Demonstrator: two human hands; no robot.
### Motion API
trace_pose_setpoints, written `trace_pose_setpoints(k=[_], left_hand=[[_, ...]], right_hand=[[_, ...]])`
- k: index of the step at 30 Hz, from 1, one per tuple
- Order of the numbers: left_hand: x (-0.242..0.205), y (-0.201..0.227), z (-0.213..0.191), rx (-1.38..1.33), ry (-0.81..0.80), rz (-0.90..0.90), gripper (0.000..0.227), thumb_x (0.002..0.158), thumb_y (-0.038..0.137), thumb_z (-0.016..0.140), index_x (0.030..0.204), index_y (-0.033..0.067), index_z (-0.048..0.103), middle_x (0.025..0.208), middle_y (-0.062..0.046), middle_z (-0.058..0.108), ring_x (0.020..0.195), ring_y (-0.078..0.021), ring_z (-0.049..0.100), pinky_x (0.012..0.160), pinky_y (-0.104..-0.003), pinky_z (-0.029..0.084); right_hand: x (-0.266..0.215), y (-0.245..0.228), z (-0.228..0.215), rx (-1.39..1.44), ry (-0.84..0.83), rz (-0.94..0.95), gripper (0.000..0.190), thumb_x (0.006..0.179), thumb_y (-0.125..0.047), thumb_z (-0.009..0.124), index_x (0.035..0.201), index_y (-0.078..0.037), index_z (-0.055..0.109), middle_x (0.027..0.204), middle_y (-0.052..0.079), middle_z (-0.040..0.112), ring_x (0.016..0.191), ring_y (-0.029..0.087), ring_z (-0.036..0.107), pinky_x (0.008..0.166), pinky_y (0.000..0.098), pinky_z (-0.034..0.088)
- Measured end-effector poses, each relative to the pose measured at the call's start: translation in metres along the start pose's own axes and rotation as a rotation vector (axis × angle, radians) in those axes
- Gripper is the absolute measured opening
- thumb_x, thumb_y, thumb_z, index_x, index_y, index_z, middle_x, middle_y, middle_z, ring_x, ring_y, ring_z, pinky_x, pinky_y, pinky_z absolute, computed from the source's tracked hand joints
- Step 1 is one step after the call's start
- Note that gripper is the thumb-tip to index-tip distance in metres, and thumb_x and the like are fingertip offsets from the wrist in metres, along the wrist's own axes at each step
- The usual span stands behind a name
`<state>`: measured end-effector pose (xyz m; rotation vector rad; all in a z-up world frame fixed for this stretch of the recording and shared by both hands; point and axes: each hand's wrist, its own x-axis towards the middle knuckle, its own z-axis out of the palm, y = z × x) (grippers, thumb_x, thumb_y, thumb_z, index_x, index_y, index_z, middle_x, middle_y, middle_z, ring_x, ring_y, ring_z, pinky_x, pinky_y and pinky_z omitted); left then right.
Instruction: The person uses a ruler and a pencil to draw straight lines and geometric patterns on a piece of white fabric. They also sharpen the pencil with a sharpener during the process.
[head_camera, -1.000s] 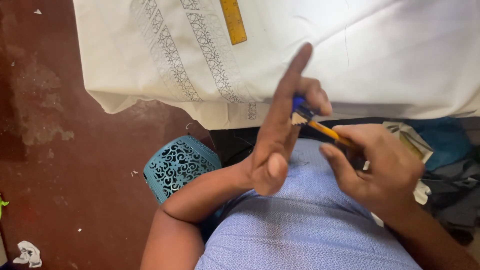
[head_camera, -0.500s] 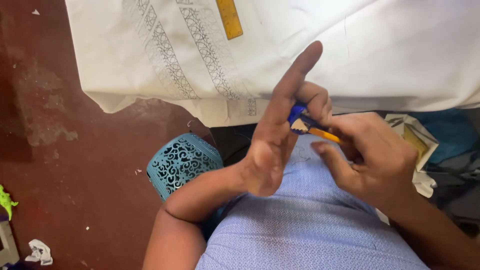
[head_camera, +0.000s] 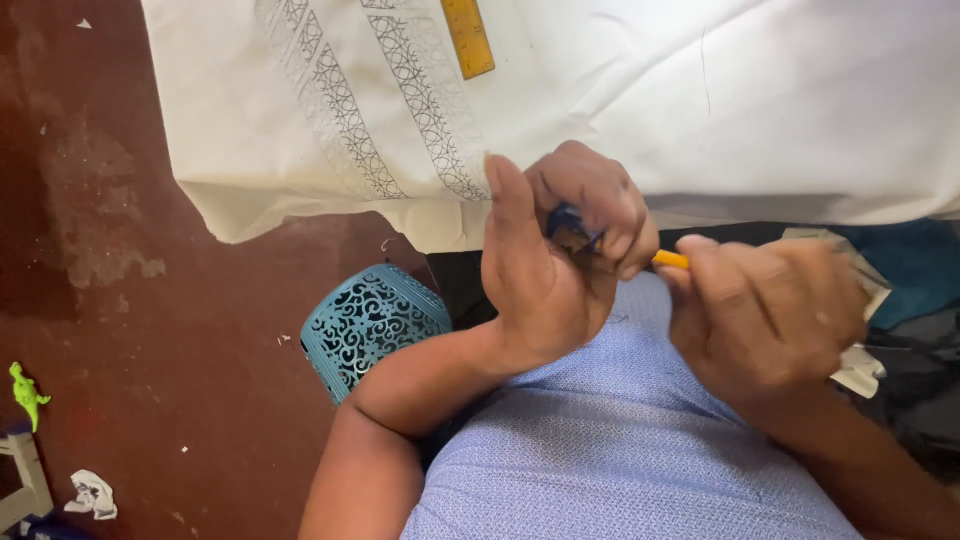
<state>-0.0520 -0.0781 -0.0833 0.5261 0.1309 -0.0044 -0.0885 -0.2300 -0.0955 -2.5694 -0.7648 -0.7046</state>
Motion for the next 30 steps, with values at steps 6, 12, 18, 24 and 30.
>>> trace_pose_setpoints(k=[6,12,18,24,30], left_hand=[[0.001,0.010,-0.005,0.222,-0.293,0.125,0.071,0.107,0.045,0.020,0.054,0.0098,0.051,0.051,-0.008,0.044,0.043,-0.0200,0.046,0.051,-0.029,0.038],[0.005,0.017,0.001,0.146,-0.100,0.218,0.069,0.106,0.042,0.021,0.054,0.0096,0.052,0.050,-0.006,0.038,0.044,-0.0167,0.036,0.044,-0.030,0.029],[0.007,0.014,0.013,0.051,-0.114,0.256,0.066,0.106,0.043,0.021,0.058,0.0108,0.052,0.053,-0.004,0.036,0.045,-0.0168,0.035,0.045,-0.027,0.030],[0.006,0.024,-0.005,0.115,-0.475,0.119,0.065,0.109,0.036,0.025,0.057,0.0084,0.051,0.058,-0.009,0.048,0.050,-0.0195,0.042,0.057,-0.034,0.035],[0.004,0.015,0.002,0.091,-0.096,0.120,0.064,0.103,0.049,0.030,0.059,0.0060,0.048,0.060,-0.004,0.030,0.050,-0.0159,0.031,0.046,-0.026,0.026]], right_hand=[[-0.017,0.009,0.013,0.823,-0.423,0.513,0.032,0.105,-0.024,0.056,0.086,-0.003,0.072,0.065,0.004,0.053,0.055,0.015,0.043,0.051,0.0305,0.034],[0.000,0.003,0.004,0.470,-0.277,0.251,0.034,0.100,-0.026,0.065,0.119,0.001,0.070,0.104,0.012,0.075,0.079,0.022,0.066,0.073,0.0350,0.052],[-0.034,0.002,0.021,0.149,0.041,0.010,0.028,0.109,-0.015,0.059,0.107,0.008,0.075,0.084,0.018,0.063,0.066,0.034,0.056,0.062,0.0461,0.046],[-0.038,0.012,0.008,1.166,-0.575,0.806,0.037,0.098,-0.036,0.059,0.092,-0.001,0.071,0.066,0.002,0.057,0.057,0.010,0.048,0.054,0.0248,0.038],[-0.052,0.017,0.024,0.175,-0.159,0.051,0.025,0.104,-0.016,0.059,0.109,0.004,0.073,0.081,0.019,0.065,0.068,0.036,0.062,0.063,0.0478,0.047]])
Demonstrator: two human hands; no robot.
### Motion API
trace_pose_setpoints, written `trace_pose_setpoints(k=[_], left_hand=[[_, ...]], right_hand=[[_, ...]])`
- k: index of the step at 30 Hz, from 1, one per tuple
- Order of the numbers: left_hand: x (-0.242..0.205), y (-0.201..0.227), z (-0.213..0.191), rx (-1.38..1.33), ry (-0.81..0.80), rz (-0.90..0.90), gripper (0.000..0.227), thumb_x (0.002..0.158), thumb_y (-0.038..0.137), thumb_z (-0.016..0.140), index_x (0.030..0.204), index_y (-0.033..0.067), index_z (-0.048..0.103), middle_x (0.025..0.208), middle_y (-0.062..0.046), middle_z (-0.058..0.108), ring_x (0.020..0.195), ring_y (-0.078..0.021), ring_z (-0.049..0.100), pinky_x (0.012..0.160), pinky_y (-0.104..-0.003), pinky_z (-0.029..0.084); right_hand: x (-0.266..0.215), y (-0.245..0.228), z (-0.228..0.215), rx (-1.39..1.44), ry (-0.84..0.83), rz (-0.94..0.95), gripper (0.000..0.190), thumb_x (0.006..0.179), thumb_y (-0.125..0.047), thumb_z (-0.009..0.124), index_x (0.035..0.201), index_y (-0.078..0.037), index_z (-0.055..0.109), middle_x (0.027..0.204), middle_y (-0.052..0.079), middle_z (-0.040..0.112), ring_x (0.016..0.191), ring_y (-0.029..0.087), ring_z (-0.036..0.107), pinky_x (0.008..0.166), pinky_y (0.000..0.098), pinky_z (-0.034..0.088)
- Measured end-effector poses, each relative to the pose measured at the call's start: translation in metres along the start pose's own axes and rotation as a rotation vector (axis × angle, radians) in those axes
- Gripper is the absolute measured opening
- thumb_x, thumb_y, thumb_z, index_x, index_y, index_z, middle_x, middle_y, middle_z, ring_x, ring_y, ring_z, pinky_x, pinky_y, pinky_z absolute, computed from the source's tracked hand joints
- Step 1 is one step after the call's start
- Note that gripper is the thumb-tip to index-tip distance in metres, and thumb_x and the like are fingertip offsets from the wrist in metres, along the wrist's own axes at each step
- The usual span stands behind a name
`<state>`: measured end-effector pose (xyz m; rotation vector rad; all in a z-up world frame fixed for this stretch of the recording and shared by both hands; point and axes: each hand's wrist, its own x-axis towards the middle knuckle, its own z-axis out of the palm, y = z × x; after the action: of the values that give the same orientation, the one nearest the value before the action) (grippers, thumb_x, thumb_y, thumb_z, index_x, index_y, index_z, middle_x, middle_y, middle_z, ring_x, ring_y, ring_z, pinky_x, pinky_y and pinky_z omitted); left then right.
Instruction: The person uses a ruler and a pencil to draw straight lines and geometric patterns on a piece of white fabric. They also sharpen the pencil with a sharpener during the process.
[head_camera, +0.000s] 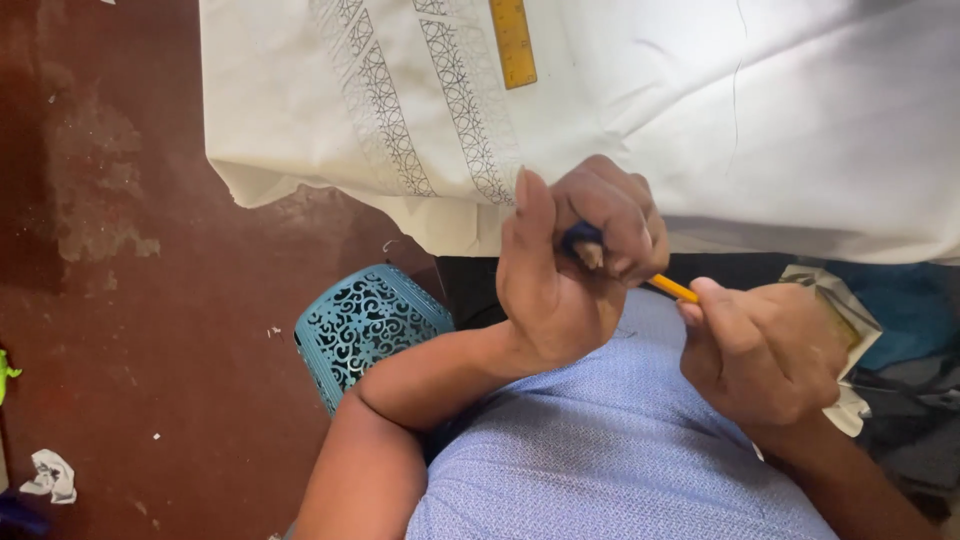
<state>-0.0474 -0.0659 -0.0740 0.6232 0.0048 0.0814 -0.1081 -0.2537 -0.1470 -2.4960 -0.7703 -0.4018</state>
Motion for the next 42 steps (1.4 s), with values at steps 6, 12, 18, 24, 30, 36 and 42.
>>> trace_pose_setpoints(k=[6,12,18,24,30,36,42], left_hand=[[0.015,0.000,-0.022,-0.099,-0.338,-0.055,0.060,0.107,0.037,0.023,0.064,0.0089,0.053,0.063,-0.006,0.046,0.046,-0.0177,0.039,0.044,-0.028,0.033],[0.009,-0.001,-0.015,-0.084,-0.127,0.000,0.058,0.105,0.044,0.026,0.068,0.0074,0.052,0.063,-0.005,0.037,0.048,-0.0156,0.033,0.046,-0.025,0.033],[0.017,0.003,-0.026,-0.203,-0.347,-0.121,0.064,0.106,0.038,0.023,0.062,0.0040,0.054,0.058,-0.009,0.040,0.049,-0.0210,0.035,0.043,-0.029,0.031],[0.009,0.004,-0.013,0.002,-0.128,-0.007,0.063,0.103,0.050,0.028,0.058,0.0089,0.044,0.054,-0.002,0.029,0.044,-0.0155,0.029,0.044,-0.026,0.028],[0.019,0.008,-0.038,-0.395,-0.474,-0.202,0.065,0.108,0.039,0.025,0.063,0.0030,0.055,0.065,-0.006,0.046,0.052,-0.0169,0.033,0.040,-0.025,0.027],[0.009,0.012,-0.034,-0.311,-0.292,-0.060,0.063,0.108,0.038,0.030,0.065,0.0022,0.059,0.064,-0.007,0.043,0.053,-0.0163,0.031,0.043,-0.025,0.025],[0.002,0.011,-0.018,-0.109,-0.200,0.095,0.059,0.109,0.032,0.033,0.063,0.0023,0.054,0.062,-0.009,0.040,0.047,-0.0197,0.036,0.048,-0.029,0.030]], right_hand=[[0.032,-0.032,-0.023,1.116,-0.257,0.834,0.028,0.095,-0.020,0.064,0.106,0.005,0.067,0.066,0.008,0.059,0.059,0.013,0.056,0.055,0.0243,0.045],[0.004,-0.009,0.002,-0.022,-0.024,0.036,0.016,0.101,-0.014,0.069,0.108,-0.001,0.075,0.084,0.014,0.070,0.072,0.033,0.066,0.063,0.0468,0.049],[0.032,-0.029,-0.016,1.228,-0.322,0.852,0.030,0.095,-0.023,0.063,0.103,0.006,0.066,0.065,0.012,0.060,0.056,0.015,0.057,0.052,0.0248,0.044],[0.045,-0.033,-0.009,0.060,0.232,-0.117,0.009,0.099,-0.002,0.074,0.102,0.007,0.072,0.087,0.017,0.071,0.070,0.030,0.067,0.065,0.0401,0.054],[0.031,-0.021,-0.008,1.687,-0.363,0.883,0.033,0.102,-0.017,0.055,0.097,0.013,0.066,0.044,0.008,0.038,0.030,0.011,0.025,0.025,0.0246,0.017],[0.045,-0.044,-0.008,0.717,0.004,0.357,0.027,0.091,-0.016,0.073,0.113,-0.001,0.068,0.078,0.013,0.073,0.055,0.015,0.054,0.054,0.0265,0.043],[0.050,-0.055,-0.007,0.207,0.242,0.034,0.010,0.097,-0.004,0.065,0.096,0.001,0.073,0.075,0.010,0.068,0.062,0.020,0.063,0.064,0.0318,0.052]])
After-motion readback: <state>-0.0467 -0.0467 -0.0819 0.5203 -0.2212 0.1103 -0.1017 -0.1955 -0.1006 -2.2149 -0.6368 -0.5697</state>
